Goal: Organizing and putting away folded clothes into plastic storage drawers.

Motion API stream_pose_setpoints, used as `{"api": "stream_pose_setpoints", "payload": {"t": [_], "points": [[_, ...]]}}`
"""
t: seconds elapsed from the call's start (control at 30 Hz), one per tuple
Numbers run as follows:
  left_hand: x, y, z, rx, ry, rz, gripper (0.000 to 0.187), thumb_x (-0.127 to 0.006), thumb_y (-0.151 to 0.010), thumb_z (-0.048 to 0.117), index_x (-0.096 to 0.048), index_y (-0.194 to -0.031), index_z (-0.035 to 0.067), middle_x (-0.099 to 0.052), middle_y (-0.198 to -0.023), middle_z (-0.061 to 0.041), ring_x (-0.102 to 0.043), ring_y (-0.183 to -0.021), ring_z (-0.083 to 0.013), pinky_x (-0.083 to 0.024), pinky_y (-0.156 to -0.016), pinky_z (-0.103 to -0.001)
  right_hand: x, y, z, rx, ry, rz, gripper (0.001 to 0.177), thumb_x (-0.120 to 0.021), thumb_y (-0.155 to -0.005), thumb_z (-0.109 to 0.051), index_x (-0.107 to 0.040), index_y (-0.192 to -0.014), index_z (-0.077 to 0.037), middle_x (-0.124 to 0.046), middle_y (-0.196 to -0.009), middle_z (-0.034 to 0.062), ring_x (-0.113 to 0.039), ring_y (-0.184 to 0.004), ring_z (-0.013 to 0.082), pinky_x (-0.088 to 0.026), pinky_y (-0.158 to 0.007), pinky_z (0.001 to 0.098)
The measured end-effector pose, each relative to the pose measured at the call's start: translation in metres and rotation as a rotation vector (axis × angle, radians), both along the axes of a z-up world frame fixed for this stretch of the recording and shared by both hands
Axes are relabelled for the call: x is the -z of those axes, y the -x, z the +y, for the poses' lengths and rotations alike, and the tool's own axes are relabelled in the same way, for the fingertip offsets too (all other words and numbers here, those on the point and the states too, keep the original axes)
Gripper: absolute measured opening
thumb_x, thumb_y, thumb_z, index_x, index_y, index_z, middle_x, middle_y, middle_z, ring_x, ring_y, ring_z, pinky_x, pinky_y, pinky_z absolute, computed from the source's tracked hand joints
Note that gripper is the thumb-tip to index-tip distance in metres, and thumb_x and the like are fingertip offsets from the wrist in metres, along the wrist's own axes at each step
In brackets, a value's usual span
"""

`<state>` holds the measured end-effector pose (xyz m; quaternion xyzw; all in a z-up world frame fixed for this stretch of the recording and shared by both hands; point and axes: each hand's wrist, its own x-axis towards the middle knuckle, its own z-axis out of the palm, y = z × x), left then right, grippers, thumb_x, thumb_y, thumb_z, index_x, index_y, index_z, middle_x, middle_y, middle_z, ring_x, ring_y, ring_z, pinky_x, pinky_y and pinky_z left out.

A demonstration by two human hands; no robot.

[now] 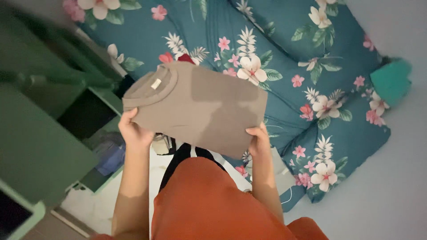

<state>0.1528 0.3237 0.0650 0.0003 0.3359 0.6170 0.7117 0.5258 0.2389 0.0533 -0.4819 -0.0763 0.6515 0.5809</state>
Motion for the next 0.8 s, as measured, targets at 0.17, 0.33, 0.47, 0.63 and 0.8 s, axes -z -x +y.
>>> {"api": "stream_pose_setpoints", "payload": {"t": [0.17,0.33,0.47,0.63,0.8], "points": [[-0.060,0.017,-0.030,-0.111,-0.108,-0.030,0.066,-0.059,-0.085,0.022,-0.051,-0.148,0.003,-0.056,-0.150,-0.015,-0.053,-0.139,-0.0351,-0.040,-0.122,-0.050,-0.032,0.000,-0.006,-0.109,-0.116,-0.068,0.065,-0.063,-0.068,0.001,-0.058,-0.132,0.005,-0.067,-0.124,0.0160,-0.063,-0.117,0.0319,-0.049,-0.104,0.0431],[-0.100,0.025,-0.053,-0.155,-0.252,-0.068,0.071,-0.054,-0.087,0.033,-0.049,-0.151,0.001,-0.054,-0.155,-0.018,-0.051,-0.143,-0.0358,-0.038,-0.125,-0.050,-0.060,-0.006,-0.001,-0.196,-0.264,-0.008,0.065,-0.064,-0.066,0.003,-0.059,-0.132,0.006,-0.068,-0.123,0.0166,-0.066,-0.116,0.0327,-0.051,-0.103,0.0433],[-0.115,0.036,-0.070,-0.183,-0.147,-0.239,0.078,-0.051,-0.094,0.054,-0.048,-0.152,0.001,-0.052,-0.157,-0.019,-0.052,-0.142,-0.0377,-0.038,-0.122,-0.051,-0.082,-0.014,0.007,-0.279,-0.360,-0.025,0.070,-0.064,-0.065,0.003,-0.058,-0.135,0.008,-0.067,-0.124,0.0181,-0.067,-0.114,0.0337,-0.053,-0.101,0.0421],[-0.109,0.061,-0.100,-0.072,-0.098,-0.249,0.077,-0.054,-0.097,0.052,-0.050,-0.153,-0.001,-0.055,-0.154,-0.018,-0.056,-0.138,-0.0345,-0.041,-0.120,-0.047,-0.112,-0.008,0.017,-0.345,-0.379,-0.029,0.078,-0.062,-0.060,-0.002,-0.056,-0.137,0.008,-0.066,-0.124,0.0187,-0.067,-0.114,0.0344,-0.053,-0.101,0.0420],[-0.114,0.059,-0.138,-0.125,0.139,0.063,0.060,-0.062,-0.101,0.040,-0.051,-0.142,-0.003,-0.060,-0.136,-0.022,-0.061,-0.121,-0.0344,-0.047,-0.107,-0.051,-0.073,-0.027,0.023,-0.372,-0.463,0.030,0.077,-0.058,-0.060,-0.003,-0.051,-0.135,0.012,-0.064,-0.127,0.0224,-0.065,-0.117,0.0368,-0.051,-0.104,0.0418]]}}
